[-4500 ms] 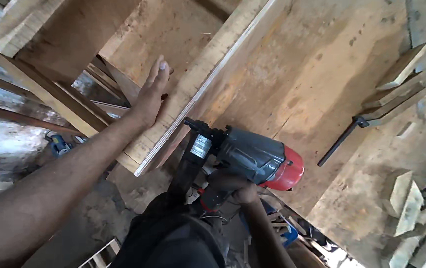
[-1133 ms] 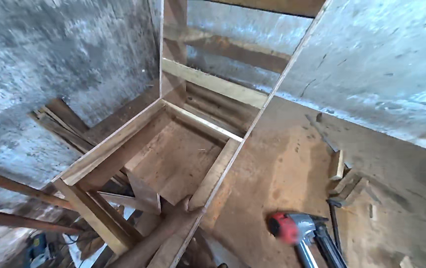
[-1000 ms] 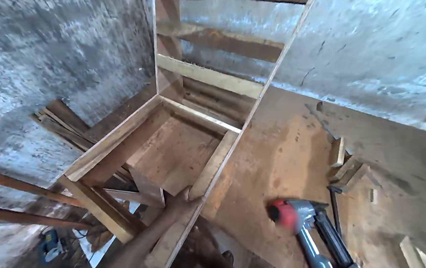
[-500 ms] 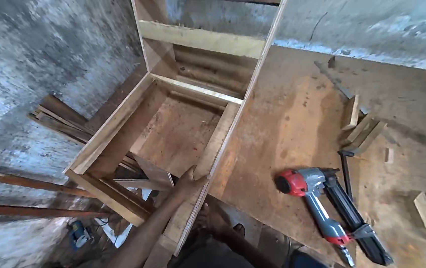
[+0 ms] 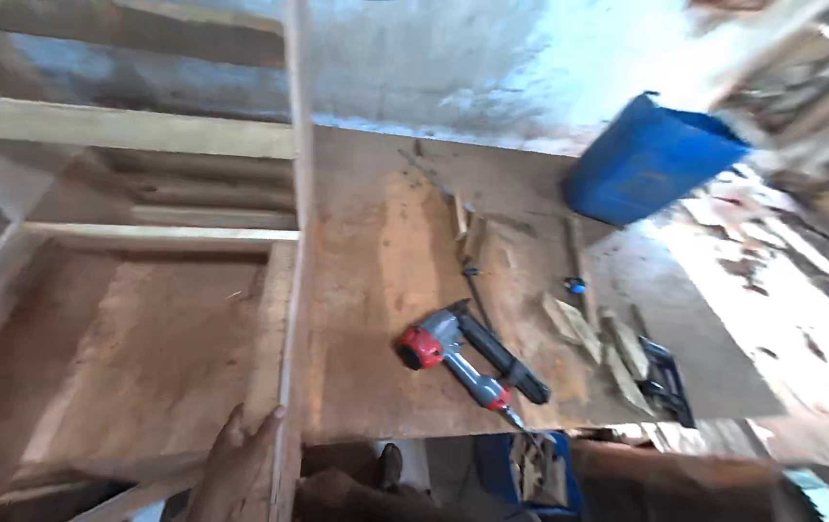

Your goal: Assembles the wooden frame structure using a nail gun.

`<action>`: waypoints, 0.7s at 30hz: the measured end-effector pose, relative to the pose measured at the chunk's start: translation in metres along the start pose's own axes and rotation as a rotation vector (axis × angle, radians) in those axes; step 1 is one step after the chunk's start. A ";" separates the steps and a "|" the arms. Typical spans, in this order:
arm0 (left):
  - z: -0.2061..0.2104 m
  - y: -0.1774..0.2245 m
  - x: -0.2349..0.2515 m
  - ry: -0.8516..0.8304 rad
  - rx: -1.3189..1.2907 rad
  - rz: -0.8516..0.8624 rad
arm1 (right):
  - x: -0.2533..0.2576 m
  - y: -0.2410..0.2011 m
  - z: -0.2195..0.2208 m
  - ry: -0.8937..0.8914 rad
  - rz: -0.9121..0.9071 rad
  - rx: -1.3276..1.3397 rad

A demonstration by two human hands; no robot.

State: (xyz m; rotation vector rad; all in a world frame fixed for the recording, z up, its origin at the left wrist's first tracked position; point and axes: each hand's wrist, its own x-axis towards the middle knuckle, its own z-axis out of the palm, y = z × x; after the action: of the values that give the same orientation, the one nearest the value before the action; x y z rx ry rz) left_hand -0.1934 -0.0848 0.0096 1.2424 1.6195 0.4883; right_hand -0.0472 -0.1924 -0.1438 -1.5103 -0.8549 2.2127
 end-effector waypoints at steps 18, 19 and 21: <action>0.070 0.067 0.071 -0.029 0.009 0.162 | -0.141 -0.016 -0.150 0.730 -0.157 0.607; 0.075 0.073 0.077 -0.024 0.015 0.173 | -0.146 -0.016 -0.151 0.738 -0.172 0.625; 0.086 0.087 0.087 -0.024 0.011 0.190 | -0.153 -0.014 -0.155 0.781 -0.202 0.668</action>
State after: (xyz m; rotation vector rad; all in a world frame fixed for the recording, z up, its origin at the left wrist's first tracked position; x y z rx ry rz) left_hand -0.0737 0.0062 0.0013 1.4131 1.4924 0.5806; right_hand 0.1534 -0.2247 -0.0641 -1.6145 -0.0049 1.3419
